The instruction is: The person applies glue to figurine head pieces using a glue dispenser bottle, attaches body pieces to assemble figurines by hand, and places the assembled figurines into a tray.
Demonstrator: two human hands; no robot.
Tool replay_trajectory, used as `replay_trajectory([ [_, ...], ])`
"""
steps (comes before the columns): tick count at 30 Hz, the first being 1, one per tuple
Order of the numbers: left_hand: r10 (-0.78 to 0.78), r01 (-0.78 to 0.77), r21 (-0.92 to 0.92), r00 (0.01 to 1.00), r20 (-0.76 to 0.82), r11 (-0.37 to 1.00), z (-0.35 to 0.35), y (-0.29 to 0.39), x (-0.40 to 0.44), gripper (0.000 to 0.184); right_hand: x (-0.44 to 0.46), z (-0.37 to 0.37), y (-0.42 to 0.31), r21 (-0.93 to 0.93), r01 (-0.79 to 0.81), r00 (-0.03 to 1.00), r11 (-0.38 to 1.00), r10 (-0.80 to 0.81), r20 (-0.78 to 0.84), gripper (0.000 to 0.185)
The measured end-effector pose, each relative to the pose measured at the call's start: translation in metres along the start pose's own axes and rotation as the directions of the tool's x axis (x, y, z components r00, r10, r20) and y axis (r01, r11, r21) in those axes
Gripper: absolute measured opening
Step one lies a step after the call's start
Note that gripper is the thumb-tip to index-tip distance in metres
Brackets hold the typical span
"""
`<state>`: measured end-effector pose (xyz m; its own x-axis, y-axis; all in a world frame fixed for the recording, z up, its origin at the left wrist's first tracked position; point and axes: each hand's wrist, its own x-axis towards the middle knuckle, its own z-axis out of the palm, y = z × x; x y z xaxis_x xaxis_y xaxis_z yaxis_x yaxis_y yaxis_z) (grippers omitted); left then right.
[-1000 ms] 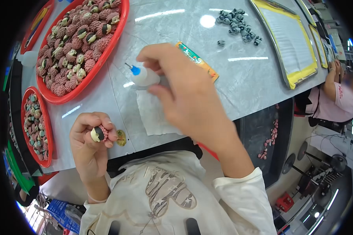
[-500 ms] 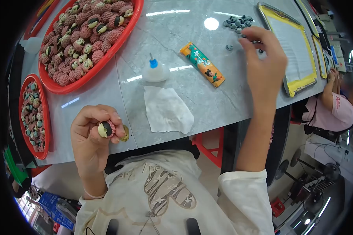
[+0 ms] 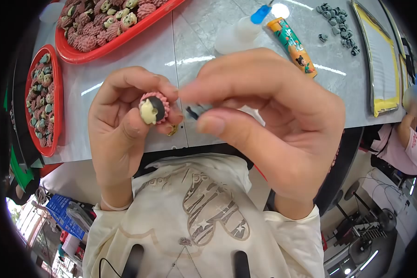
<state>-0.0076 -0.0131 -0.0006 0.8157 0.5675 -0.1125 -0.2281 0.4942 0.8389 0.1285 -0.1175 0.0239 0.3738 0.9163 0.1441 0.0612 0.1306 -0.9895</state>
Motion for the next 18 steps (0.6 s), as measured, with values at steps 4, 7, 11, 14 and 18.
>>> replay_trajectory([
  [4, -0.001, 0.001, -0.001, 1.000, -0.006, 1.000, -0.001, 0.000, 0.000, 0.042, 0.003, 0.008, -0.001, -0.066, 0.050, 0.999, 0.997, -0.050, -0.006, 0.022],
  [7, 0.002, -0.002, 0.010, 0.999, -0.037, 1.000, -0.001, 0.000, 0.000, 0.042, 0.003, 0.010, -0.001, -0.120, 0.096, 0.995, 0.988, -0.096, 0.009, 0.022],
  [11, 0.036, -0.035, 0.035, 0.999, -0.028, 0.999, -0.002, -0.002, 0.000, 0.041, 0.001, 0.014, 0.002, -0.134, 0.114, 0.992, 0.984, -0.121, -0.043, 0.021],
  [14, 0.062, -0.061, 0.033, 0.998, -0.027, 0.998, -0.002, -0.003, -0.001, 0.036, 0.001, 0.014, 0.003, -0.281, 0.298, 0.953, 0.912, -0.301, 0.033, 0.018],
  [18, 0.177, -0.179, 0.152, 0.984, 0.030, 0.972, -0.007, -0.007, -0.002, 0.028, -0.003, 0.029, 0.000, -0.454, 0.299, 0.938, 0.839, -0.345, -0.021, 0.015],
])
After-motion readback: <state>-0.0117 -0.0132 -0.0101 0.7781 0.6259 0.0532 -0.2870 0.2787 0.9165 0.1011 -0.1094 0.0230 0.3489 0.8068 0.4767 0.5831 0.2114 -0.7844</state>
